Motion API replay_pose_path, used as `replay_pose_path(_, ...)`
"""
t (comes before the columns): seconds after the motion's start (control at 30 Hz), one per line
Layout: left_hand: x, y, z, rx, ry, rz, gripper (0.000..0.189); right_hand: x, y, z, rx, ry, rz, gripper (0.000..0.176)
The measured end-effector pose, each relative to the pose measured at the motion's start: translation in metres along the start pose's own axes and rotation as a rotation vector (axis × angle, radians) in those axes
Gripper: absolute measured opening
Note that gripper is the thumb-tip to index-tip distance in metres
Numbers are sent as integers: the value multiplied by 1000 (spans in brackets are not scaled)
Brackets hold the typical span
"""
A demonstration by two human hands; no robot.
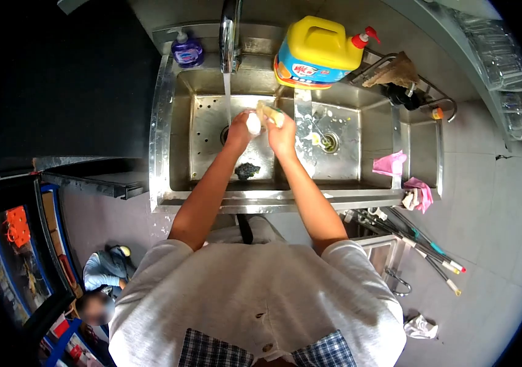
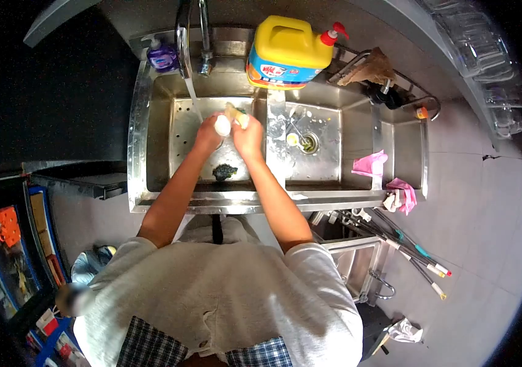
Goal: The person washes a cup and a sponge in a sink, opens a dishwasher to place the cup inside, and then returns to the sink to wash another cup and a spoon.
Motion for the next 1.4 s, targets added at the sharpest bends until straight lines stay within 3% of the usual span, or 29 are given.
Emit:
replay_pose_path(0.07,-1,-4,-6,14,129,42,37,13,-7,31,264,-284,-109,27)
replay_pose_path(0.1,-4,-1,12,30,185,58,36,6,-8,28,213,-329,-8,37)
replay_pose_path(0.2,-37,7,56,539,-1276,76,43,-26,-25,9,323,-603,290,50)
replay_pose_path(0.23,-28,3,61,590,-1087,-38,41,-29,-22,-12,160,-372,427,53)
replay_pose_path(0.33,-24,-7,46,643,-1033,61,35,-13,-13,-47,-144,127,601,50)
replay_pose_path(0.37,-26,-10,46,660,-1015,98,34,-5,-13,-37,-91,13,621,50)
replay_pose_path(0.5,-24,-7,38,676,-852,120,35,-1,-8,-44,-207,331,616,42)
replay_pose_path(0.6,-28,-6,27,616,-871,141,38,5,-5,-21,220,-102,580,45)
replay_pose_path(0.63,-29,-5,22,573,-864,152,39,6,-7,-18,243,-144,524,49)
replay_pose_path(0.67,-30,-5,16,529,-854,162,41,6,-9,-11,206,-136,516,49)
replay_pose_path(0.77,-23,-20,-15,641,-608,17,43,9,-9,12,167,-137,444,46)
replay_pose_path(0.87,-29,-14,3,572,-625,109,40,8,-5,-6,79,-235,257,43)
replay_pose_path(0.97,-35,4,54,309,-624,-50,38,7,-5,3,-7,-226,137,41)
replay_pose_path(1.07,-25,-15,-9,103,-246,-211,38,3,-10,-1,5,-172,-16,40)
replay_pose_path(1.23,-35,-6,-7,62,-292,-208,29,-15,2,-69,-49,50,-190,30)
replay_pose_path(1.33,-37,-6,-13,108,-372,-208,24,-22,3,-79,-719,476,67,21)
replay_pose_path(1.4,-39,-10,-10,66,-364,-176,21,-19,5,-78,-829,542,21,17)
Point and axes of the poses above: each hand's wrist, its own y-axis towards the middle knuckle, its own x-axis out of the back of the hand, z = x × y, the point moved 6 cm from there along y, towards the middle knuckle, and after that the axes turned 6 degrees about z, right-handed, at the moved point
